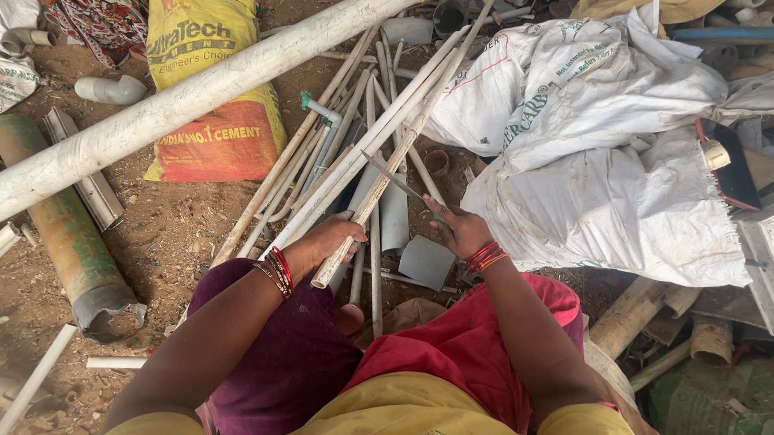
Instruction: The person uses a saw to cut multiple white plastic pipes while sitting on the ground in a recycling center, handling one pipe at a time.
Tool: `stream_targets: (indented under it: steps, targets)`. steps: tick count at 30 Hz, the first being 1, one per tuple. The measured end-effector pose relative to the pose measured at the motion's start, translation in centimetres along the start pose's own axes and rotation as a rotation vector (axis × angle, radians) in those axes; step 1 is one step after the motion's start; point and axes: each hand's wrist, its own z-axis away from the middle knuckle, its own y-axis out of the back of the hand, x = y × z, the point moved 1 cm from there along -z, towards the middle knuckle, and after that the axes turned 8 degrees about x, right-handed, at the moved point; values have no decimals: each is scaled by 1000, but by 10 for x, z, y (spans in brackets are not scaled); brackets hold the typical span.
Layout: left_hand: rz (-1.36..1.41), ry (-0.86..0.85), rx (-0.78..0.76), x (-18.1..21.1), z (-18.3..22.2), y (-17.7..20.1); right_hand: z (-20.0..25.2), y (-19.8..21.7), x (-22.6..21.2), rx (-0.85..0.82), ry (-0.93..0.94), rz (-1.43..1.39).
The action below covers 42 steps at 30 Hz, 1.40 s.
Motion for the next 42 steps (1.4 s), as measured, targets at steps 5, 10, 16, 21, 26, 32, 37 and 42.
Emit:
stream_targets:
  steps: [5, 10, 16, 21, 26, 32, 37, 42]
  targets:
    - [-253, -40, 105, -4, 6, -8, -18, -9, 26, -134, -374, 273]
    - [-343, -103, 210, 8, 13, -5, -9, -1, 16, -55, 34, 66]
    - [-791, -50, 324, 44, 55, -10, -15, -7, 15, -170, -139, 128]
    - [-748, -19, 289, 37, 46, -9, -6, -14, 11, -133, -162, 102]
    - [-410, -106, 255, 10, 18, -3, -3, -17, -6, -44, -192, 119]
    - [-254, -76, 182, -7, 5, 4, -8, -14, -4, -48, -202, 90]
    - [-58, -57, 118, 3, 7, 9, 2, -11, -18, -11, -99, 43]
    - [63, -48, 61, -8, -11, 17, -7, -8, -15, -9, -186, 16]
